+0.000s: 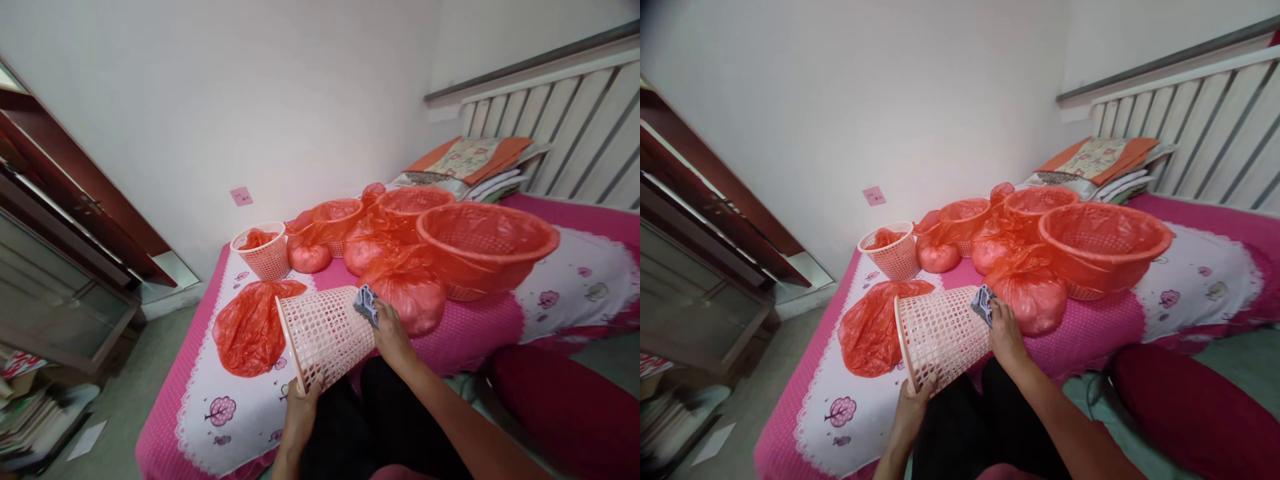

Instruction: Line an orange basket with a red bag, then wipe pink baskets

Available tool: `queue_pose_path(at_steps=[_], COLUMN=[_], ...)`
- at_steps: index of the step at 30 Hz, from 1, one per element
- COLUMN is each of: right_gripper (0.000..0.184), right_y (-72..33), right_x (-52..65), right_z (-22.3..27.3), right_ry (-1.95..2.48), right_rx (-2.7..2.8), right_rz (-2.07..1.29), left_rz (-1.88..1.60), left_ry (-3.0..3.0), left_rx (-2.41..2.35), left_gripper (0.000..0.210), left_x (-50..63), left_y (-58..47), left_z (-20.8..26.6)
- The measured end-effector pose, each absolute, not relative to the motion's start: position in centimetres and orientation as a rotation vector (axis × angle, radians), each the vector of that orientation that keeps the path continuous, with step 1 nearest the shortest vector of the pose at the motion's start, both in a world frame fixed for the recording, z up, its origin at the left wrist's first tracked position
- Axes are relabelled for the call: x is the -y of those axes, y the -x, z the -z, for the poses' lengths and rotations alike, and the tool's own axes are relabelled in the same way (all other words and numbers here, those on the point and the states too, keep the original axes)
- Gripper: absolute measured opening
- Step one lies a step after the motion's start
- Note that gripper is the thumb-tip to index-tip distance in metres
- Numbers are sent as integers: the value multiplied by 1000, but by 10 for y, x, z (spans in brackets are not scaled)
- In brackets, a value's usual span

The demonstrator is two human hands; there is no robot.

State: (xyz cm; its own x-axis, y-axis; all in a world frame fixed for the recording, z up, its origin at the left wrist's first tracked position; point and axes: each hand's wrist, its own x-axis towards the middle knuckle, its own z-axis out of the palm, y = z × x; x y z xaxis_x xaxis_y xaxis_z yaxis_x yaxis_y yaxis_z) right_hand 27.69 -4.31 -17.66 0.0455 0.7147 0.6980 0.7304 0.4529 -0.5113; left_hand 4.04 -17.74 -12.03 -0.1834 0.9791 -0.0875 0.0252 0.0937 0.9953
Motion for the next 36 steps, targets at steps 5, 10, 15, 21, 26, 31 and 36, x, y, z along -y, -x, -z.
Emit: queue_pose_path(at_steps=[5, 10, 15, 21, 26, 31, 36], right_gripper=[53, 56, 53, 52, 60, 57, 48], right_y=[-281, -282, -281, -289, -289, -269, -242], right_x=[52, 51, 51, 54, 68, 90, 115], right_z=[186, 187, 186, 175, 153, 128, 108], right_ry=[1227, 1228, 1253, 1295, 1238, 1148, 920], right_rx=[1713, 1741, 1760, 1822, 1897, 1978, 2064], right_rz=[43, 66, 54, 39, 14, -31, -52], left_rz=[-1194, -1253, -1442, -1417, -1375, -1373, -1347], left_ry=[-1156, -1094, -939, -881, -929, -919, -967], left_rx=[-1343, -1406, -1462, -1511, -1516, -1521, -1521], left_gripper=[53, 56, 64, 55, 55, 56, 54], left_x=[178, 174, 157, 146, 153, 156, 159], left_y=[-34, -33, -42, -46, -41, -43, -43], left_z=[124, 107, 81, 75, 82, 83, 84])
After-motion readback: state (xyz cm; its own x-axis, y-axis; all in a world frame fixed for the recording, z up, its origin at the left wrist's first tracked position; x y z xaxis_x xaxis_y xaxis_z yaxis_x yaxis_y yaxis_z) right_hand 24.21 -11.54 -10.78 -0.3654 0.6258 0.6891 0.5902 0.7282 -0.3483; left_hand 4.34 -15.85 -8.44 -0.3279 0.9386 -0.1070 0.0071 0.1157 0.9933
